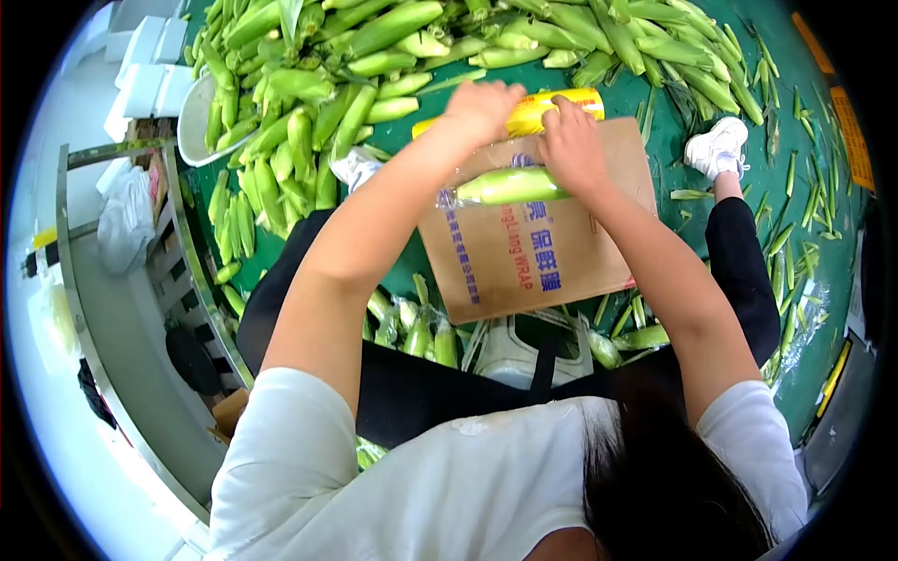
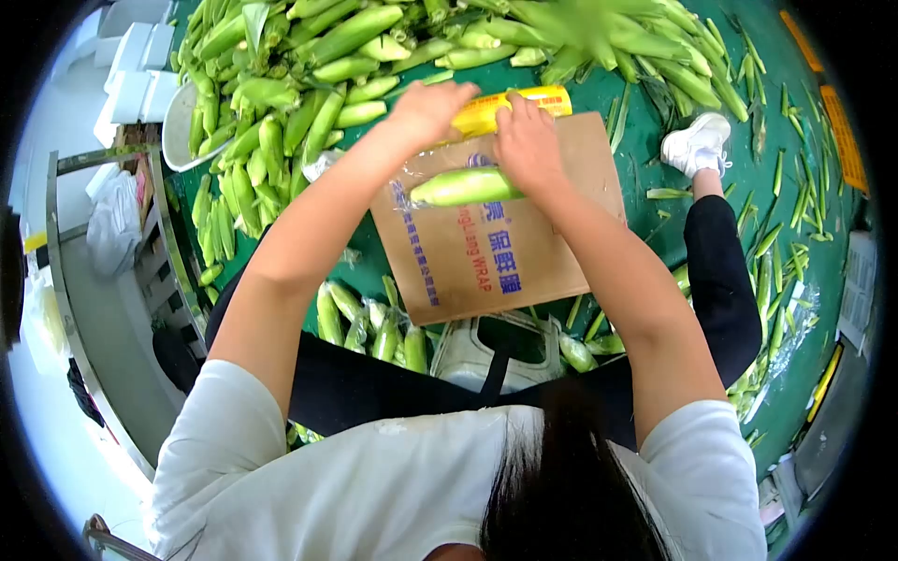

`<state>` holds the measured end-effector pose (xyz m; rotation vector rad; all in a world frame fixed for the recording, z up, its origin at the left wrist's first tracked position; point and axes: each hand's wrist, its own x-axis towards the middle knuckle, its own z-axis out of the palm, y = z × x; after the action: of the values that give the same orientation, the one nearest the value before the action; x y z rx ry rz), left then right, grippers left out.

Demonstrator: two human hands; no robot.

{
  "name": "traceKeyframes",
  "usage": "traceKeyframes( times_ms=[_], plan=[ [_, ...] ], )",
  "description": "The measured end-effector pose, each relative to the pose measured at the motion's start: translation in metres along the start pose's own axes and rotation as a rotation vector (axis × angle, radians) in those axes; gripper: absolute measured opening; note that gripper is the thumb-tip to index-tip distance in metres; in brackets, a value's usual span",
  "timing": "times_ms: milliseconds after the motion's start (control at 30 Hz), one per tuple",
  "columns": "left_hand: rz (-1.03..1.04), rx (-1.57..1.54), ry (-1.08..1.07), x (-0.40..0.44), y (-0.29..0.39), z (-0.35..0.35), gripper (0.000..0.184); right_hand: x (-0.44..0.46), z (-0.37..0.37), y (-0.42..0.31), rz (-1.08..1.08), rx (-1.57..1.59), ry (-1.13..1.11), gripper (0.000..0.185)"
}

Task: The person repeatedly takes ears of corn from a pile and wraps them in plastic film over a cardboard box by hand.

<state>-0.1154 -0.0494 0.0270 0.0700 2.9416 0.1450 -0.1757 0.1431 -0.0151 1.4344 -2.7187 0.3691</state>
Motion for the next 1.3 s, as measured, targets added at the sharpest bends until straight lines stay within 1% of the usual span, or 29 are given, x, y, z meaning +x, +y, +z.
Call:
traceKeyframes(
  times_ms=[33,100,133,167,233,267,300,367,400,433,500,567,633,700,767,800,833,867,900,933,967,1000,1033,1100,1133,1167,1233,1300],
  plan=[
    [-0.049,-0.066,0.114,0.008,-0.016,-0.007,0.05,0.008,-0.002,-0.006,0.021,0.154,-0.148,0.043],
    [-0.167,-0.224,0.199,0.013,-0.026,-0.017,0.044,0.01,-0.015,-0.03,0.065,0.459,-0.437,0.046],
    [-0.193,-0.287,0.217,0.013,-0.025,-0.018,0.037,-0.004,-0.02,-0.043,-0.081,0.287,-0.302,0.052],
    [-0.105,-0.378,0.228,0.016,-0.021,-0.011,0.036,-0.014,-0.02,-0.052,-0.224,0.111,-0.173,0.058],
    [0.071,-0.564,0.237,0.02,-0.01,0.016,0.033,-0.017,-0.013,-0.05,-0.216,0.164,-0.236,0.064],
    [0.196,-0.706,0.123,0.023,-0.003,0.031,0.037,-0.022,-0.012,-0.05,-0.213,0.199,-0.275,0.067],
    [0.223,-0.568,0.088,0.017,0.016,0.047,0.041,-0.02,-0.027,-0.053,-0.172,0.25,-0.48,0.067],
    [0.015,-0.599,-0.139,0.006,0.051,0.072,0.043,-0.016,-0.056,-0.052,-0.078,0.362,-0.875,0.067],
    [0.072,-0.402,0.081,-0.001,0.064,0.085,0.043,-0.029,-0.038,-0.044,-0.171,0.469,-0.907,0.071],
    [0.102,-0.315,0.11,-0.008,0.077,0.087,0.044,-0.044,-0.016,-0.037,-0.332,0.551,-0.889,0.073],
    [0.159,-0.14,0.168,-0.026,0.102,0.09,0.045,-0.044,-0.029,-0.038,-0.261,0.614,-1.319,0.076],
    [0.198,-0.164,0.145,-0.041,0.113,0.087,0.046,-0.073,-0.028,-0.048,-0.405,0.761,-1.799,0.076],
    [0.214,-0.199,0.158,-0.045,0.119,0.079,0.047,-0.122,-0.092,-0.066,-0.461,0.94,-1.934,0.079],
    [0.223,-0.171,0.18,-0.047,0.126,0.076,0.052,-0.178,-0.136,-0.06,-0.389,1.204,-1.815,0.086],
    [0.193,-0.187,0.201,-0.06,0.141,0.083,0.056,-0.231,-0.176,-0.028,0.075,1.487,-1.553,0.087],
    [0.236,-0.131,0.166,-0.069,0.158,0.086,0.064,-0.243,-0.191,-0.02,0.267,1.757,-1.394,0.086],
    [0.261,-0.36,0.193,-0.09,0.184,0.087,0.066,-0.255,-0.205,-0.011,0.432,2.053,-1.204,0.084],
    [0.296,-0.594,0.213,-0.115,0.214,0.088,0.069,-0.267,-0.22,-0.001,0.527,2.321,-0.996,0.083],
    [0.16,-0.913,0.037,-0.133,0.242,0.099,0.071,-0.279,-0.218,0.005,0.573,2.484,-0.706,0.083],
    [0.152,-1.077,0.255,-0.151,0.269,0.084,0.07,-0.283,-0.224,0.004,0.708,2.354,-0.347,0.083],
    [0.027,-1.306,0.128,-0.161,0.289,0.059,0.066,-0.282,-0.23,-0.002,0.824,2.186,-0.002,0.082],
    [0.001,-1.878,-0.033,-0.167,0.311,0.032,0.065,-0.284,-0.228,-0.004,0.845,2.083,0.17,0.075],
    [-0.006,-1.996,-0.16,-0.168,0.325,-0.014,0.065,-0.288,-0.224,-0.004,0.861,2.051,0.261,0.068],
    [0.008,-1.733,-0.285,-0.178,0.349,-0.06,0.055,-0.275,-0.243,-0.016,0.819,1.785,0.458,0.066],
    [-0.119,-1.871,-0.475,-0.178,0.355,-0.087,0.043,-0.266,-0.255,-0.01,0.709,1.879,0.652,0.067],
    [-0.082,-1.832,-0.587,-0.176,0.36,-0.097,0.037,-0.27,-0.266,0.004,0.776,2.004,0.736,0.071],
    [0.028,-1.983,-0.833,-0.167,0.38,-0.101,0.04,-0.298,-0.285,0.032,0.828,1.974,0.713,0.077],
    [0.111,-2.147,-1.195,-0.161,0.408,-0.098,0.055,-0.344,-0.299,0.061,0.687,2.151,0.665,0.081]
  ],
)
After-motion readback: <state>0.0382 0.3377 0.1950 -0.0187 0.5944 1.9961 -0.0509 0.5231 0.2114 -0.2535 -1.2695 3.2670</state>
